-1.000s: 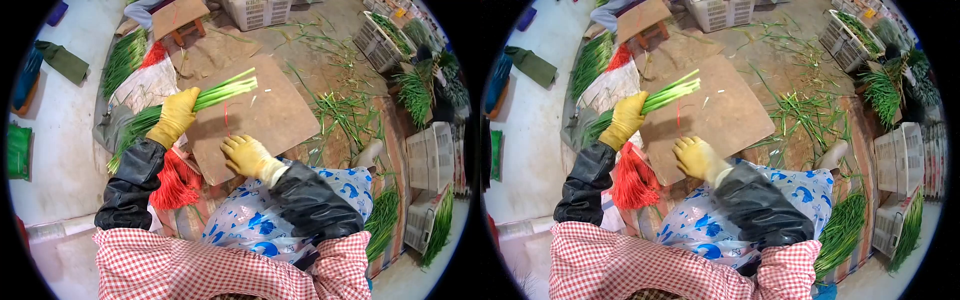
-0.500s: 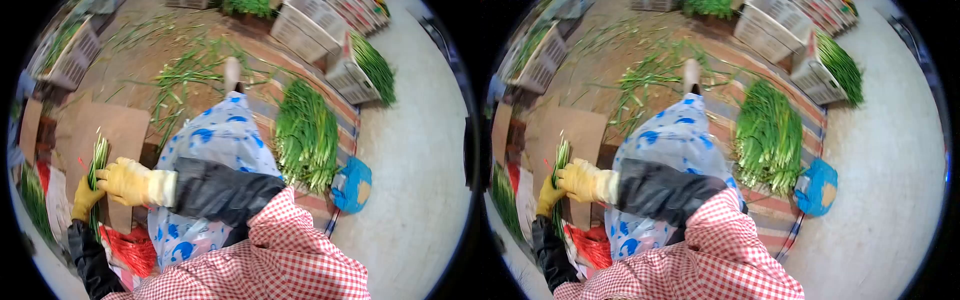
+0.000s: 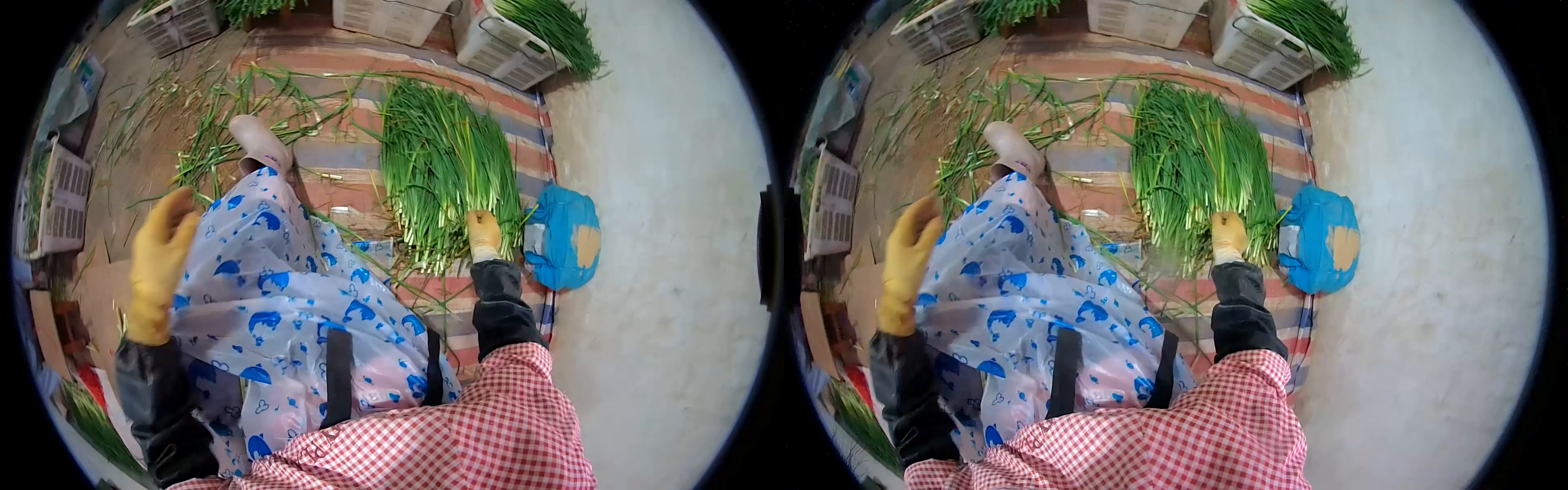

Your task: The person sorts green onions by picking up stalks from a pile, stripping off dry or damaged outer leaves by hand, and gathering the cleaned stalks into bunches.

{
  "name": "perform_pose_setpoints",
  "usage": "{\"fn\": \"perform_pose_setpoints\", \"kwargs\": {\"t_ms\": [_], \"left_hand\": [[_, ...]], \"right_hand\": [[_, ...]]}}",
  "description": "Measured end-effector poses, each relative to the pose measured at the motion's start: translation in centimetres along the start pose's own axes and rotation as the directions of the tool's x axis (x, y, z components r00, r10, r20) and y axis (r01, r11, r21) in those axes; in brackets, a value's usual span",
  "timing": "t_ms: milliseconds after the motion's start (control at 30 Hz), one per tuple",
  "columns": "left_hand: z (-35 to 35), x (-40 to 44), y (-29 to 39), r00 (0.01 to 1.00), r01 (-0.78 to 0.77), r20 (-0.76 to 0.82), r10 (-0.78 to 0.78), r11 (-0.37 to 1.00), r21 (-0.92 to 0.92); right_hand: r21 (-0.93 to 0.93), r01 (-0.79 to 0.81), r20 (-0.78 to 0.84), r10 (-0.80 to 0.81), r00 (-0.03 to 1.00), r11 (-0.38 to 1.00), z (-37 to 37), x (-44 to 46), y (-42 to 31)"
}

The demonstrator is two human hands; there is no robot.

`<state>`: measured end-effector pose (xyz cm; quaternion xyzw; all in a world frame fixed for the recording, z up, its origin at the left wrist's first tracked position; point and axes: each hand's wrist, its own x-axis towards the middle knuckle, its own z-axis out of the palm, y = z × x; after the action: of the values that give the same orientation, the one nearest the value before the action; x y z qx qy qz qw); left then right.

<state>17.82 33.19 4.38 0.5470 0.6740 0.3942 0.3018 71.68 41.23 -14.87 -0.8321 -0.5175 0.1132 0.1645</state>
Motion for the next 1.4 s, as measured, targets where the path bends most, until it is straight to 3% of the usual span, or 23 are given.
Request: {"fn": "perform_pose_setpoints", "kwargs": {"t_ms": [100,200,267,300,333,367,400,467,567,600,667,767,800,833,900,933,1000,1067,1133,1200,1267,1333,1400], "left_hand": [[9.4,2.6,3.5,0.985,-0.091,0.151,0.084,0.995,0.039],[16.2,3.1,2.6,0.957,0.001,0.29,0.02,0.997,-0.074],[18.7,2.9,0.8,0.925,0.092,0.371,-0.084,0.996,-0.004],[19.3,2.6,-0.8,0.922,0.096,0.378,-0.089,0.995,0.0],[19.2,2.4,-2.5,0.837,0.036,0.503,-0.215,0.939,0.343],[19.4,2.4,-3.8,0.738,-0.091,0.563,-0.372,0.772,0.629],[19.7,2.5,-3.8,0.735,-0.092,0.562,-0.38,0.765,0.637],[19.8,1.5,-3.0,0.644,-0.196,0.714,-0.276,0.842,0.503],[18.4,2.4,-1.4,0.892,-0.328,0.43,0.143,0.858,0.396],[17.4,3.0,-1.1,0.917,-0.376,0.285,0.28,0.846,0.379],[13.2,4.2,-0.7,0.925,-0.376,0.2,0.323,0.711,0.594],[6.1,3.3,-2.3,0.969,0.019,0.115,-0.217,0.534,0.846],[4.2,2.5,-2.0,0.913,0.146,0.051,-0.405,0.44,0.886],[2.8,1.2,-2.4,0.916,0.157,0.038,-0.401,0.442,0.883],[0.6,-1.0,-2.9,0.843,0.16,0.031,-0.536,0.307,0.938],[0.4,-1.6,-3.0,0.852,0.165,0.023,-0.523,0.31,0.936],[0.3,-3.1,-3.0,0.849,0.111,0.094,-0.519,0.35,0.93],[0.3,-4.3,-1.8,0.872,0.115,0.083,-0.483,0.366,0.923],[-0.1,-4.5,-2.1,0.924,-0.017,0.168,-0.345,0.4,0.916],[-1.2,-4.9,-1.8,0.962,-0.006,0.128,-0.24,0.452,0.892],[-2.3,-5.1,-0.6,0.996,0.039,0.014,-0.083,0.604,0.796],[-3.6,-5.3,-1.0,0.998,0.061,-0.054,-0.03,0.632,0.773],[-4.6,-5.9,-0.2,0.998,0.067,-0.058,-0.037,0.711,0.7]], "right_hand": [[-0.01,0.013,-0.065,-0.014,0.998,1.0,0.0,1.7,-0.2],[-0.092,0.03,-0.087,-0.038,0.996,0.995,1.1,4.7,-0.9],[-0.1,-0.292,-0.043,0.289,0.956,0.951,1.2,6.9,-1.5],[0.055,-0.4,0.139,0.39,0.91,0.915,2.9,8.4,0.1],[0.049,-0.406,0.145,0.395,0.907,0.913,3.9,7.8,-1.2],[-0.134,-0.318,0.117,0.333,0.936,0.939,6.0,6.8,-3.2],[-0.308,-0.218,0.109,0.262,0.959,0.926,7.4,5.9,-4.7],[-0.325,-0.096,-0.03,0.091,0.995,0.941,10.3,4.5,-2.6],[-0.257,-0.083,0.15,0.125,0.981,0.963,7.0,5.0,-2.7],[-0.229,-0.092,0.24,0.148,0.959,0.969,5.5,5.5,-2.9],[-0.343,-0.003,0.35,0.131,0.927,0.939,3.7,6.8,-2.2],[-0.291,0.146,0.228,-0.08,0.97,0.946,-0.7,1.6,-5.1],[-0.243,0.175,0.352,-0.081,0.933,0.954,-2.1,-0.7,-6.3],[-0.222,0.16,0.536,-0.017,0.844,0.962,-3.6,-3.7,-7.6],[-0.153,0.322,0.82,-0.062,0.569,0.935,1.3,-7.7,-4.3],[-0.028,0.266,0.915,-0.082,0.394,0.964,2.0,-10.4,-4.8],[0.223,-0.19,0.972,-0.204,0.113,0.956,1.6,-15.1,-6.7],[0.233,-0.684,0.937,-0.347,-0.032,0.691,-0.1,-18.0,-9.7],[0.271,-0.887,0.906,-0.409,0.104,0.375,0.7,-18.5,-11.9],[0.447,-0.88,0.81,-0.488,0.325,0.157,1.9,-17.2,-14.4],[0.529,-0.846,0.607,-0.667,0.431,-0.065,-6.4,-16.2,-21.8],[0.692,-0.722,0.412,-0.807,0.424,-0.026,-12.0,-16.0,-26.3],[0.912,-0.366,0.334,-0.854,0.399,0.186,-14.3,-15.3,-28.7]]}}
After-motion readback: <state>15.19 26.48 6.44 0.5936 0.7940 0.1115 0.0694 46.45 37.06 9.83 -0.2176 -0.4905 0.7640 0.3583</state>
